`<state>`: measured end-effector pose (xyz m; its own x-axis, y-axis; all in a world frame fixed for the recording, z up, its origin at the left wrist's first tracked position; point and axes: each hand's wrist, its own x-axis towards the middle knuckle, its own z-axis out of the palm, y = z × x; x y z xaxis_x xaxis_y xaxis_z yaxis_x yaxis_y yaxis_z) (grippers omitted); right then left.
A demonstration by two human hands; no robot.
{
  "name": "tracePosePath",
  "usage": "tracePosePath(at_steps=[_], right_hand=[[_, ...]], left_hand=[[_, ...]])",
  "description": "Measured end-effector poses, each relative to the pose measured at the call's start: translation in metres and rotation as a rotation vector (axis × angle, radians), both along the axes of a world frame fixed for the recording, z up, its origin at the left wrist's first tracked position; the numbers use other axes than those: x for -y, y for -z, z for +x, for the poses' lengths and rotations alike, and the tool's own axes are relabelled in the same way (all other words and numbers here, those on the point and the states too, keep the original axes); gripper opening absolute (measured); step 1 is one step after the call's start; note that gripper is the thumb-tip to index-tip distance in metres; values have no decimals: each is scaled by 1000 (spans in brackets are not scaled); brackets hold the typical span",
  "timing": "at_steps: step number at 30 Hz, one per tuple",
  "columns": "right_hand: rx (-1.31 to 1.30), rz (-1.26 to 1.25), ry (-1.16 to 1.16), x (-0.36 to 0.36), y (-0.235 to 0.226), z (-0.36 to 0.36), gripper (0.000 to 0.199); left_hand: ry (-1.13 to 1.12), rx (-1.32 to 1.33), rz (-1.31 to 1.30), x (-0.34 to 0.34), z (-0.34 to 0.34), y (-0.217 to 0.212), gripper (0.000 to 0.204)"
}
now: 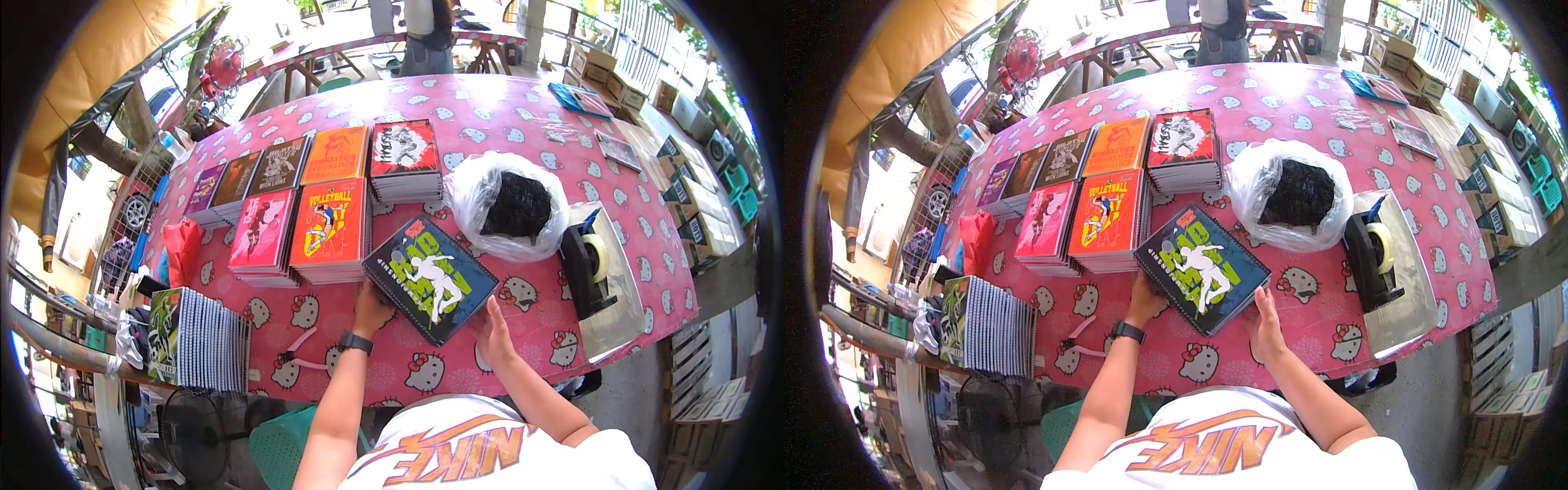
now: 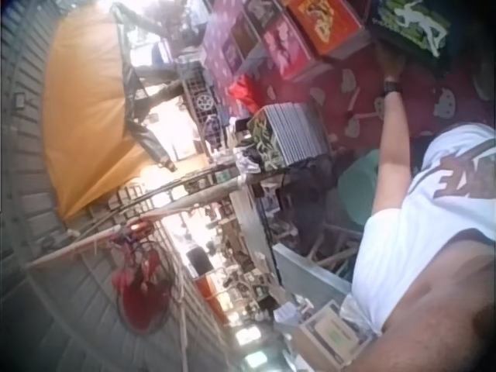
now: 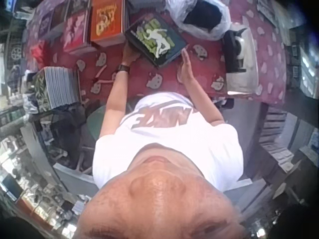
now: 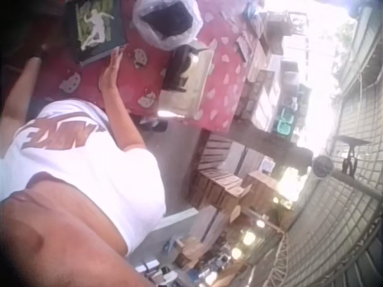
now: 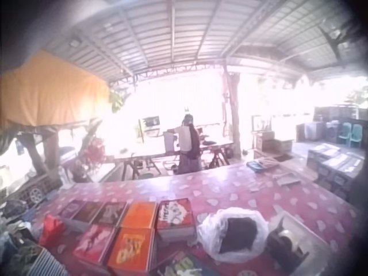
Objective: The person organizes and stacks various sports-themed notebooks on a table, using a small pink tool to adjust the spiral bindings and moving items between stacks.
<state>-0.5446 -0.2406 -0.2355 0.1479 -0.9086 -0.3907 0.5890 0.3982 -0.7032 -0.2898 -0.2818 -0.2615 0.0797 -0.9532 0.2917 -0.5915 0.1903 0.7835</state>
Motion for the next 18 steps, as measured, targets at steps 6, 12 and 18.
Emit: tracePosePath(at_steps=[6, 12, 18], right_hand=[[-43, -140, -261, 91, -12, -24, 48], [-457, -73, -755, 172, -53, -17, 41], [-504, 69, -622, 142, -52, -39, 52]], left_hand=[[-9, -394, 406, -83, -1, -13, 58], [69, -1219, 749, -107, -32, -33, 53], [31, -974, 875, -78, -37, -62, 67]])
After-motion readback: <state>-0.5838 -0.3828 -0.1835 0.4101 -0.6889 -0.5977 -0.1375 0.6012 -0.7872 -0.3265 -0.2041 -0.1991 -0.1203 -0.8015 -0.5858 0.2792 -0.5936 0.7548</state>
